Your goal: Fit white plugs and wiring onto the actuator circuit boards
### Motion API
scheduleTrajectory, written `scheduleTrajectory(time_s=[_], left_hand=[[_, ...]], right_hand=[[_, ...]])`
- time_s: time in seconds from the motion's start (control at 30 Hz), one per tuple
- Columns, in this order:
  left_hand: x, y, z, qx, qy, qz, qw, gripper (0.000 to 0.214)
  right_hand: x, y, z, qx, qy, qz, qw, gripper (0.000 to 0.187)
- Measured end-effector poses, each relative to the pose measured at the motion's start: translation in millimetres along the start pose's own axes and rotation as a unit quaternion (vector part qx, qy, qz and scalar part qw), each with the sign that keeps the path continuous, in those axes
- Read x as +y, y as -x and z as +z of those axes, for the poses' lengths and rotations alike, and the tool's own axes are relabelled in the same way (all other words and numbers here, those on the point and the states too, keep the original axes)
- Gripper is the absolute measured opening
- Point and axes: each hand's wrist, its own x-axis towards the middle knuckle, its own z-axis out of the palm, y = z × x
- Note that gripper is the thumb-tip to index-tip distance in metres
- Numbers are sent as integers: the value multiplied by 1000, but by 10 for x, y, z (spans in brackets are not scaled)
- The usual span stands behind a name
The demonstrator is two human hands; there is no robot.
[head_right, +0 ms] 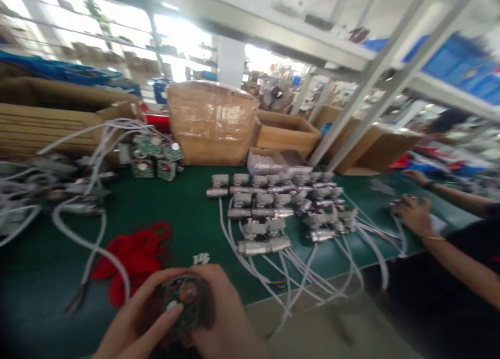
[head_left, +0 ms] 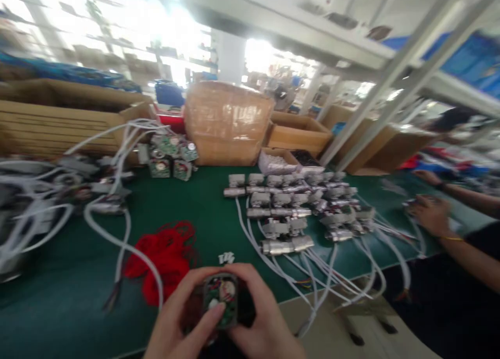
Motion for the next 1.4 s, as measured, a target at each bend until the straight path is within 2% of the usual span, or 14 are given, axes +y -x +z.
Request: scheduleTrajectory(time_s=[0.03,0.17,0.33,0.47,0.73,0.9,1.07,1.27,1.4], left_hand=[[27,19,-17,-24,20,-4,1000,45],[49,7,17,-19,71,15,997,34],[-9,24,56,-30,86,9,996,37],[5,28,45,-39,93,-4,995,36],[56,21,85,-7,47,20,999,36],[85,30,86,17,47,-20,999,38],[132,3,79,-1,56,-31,998,39],[133,1,119,-13,98,-56,993,38],[120,14,109,-9,56,-50,997,40]], right_hand=[[-10,14,2,2,-14,-5,1000,59],[21,41,-19,-12,-16,-15,1000,61],[82,77,-42,-25,4,-4,1000,66],[100,87,-52,-34,-22,10,999,65],[77,85,-89,-51,-73,44,995,65],[58,74,-66,-34,-47,39,998,61],[39,86,-54,-18,-7,13,1000,63],[6,69,-99,-43,-10,21,999,62],[45,64,-101,-45,-22,27,998,65]])
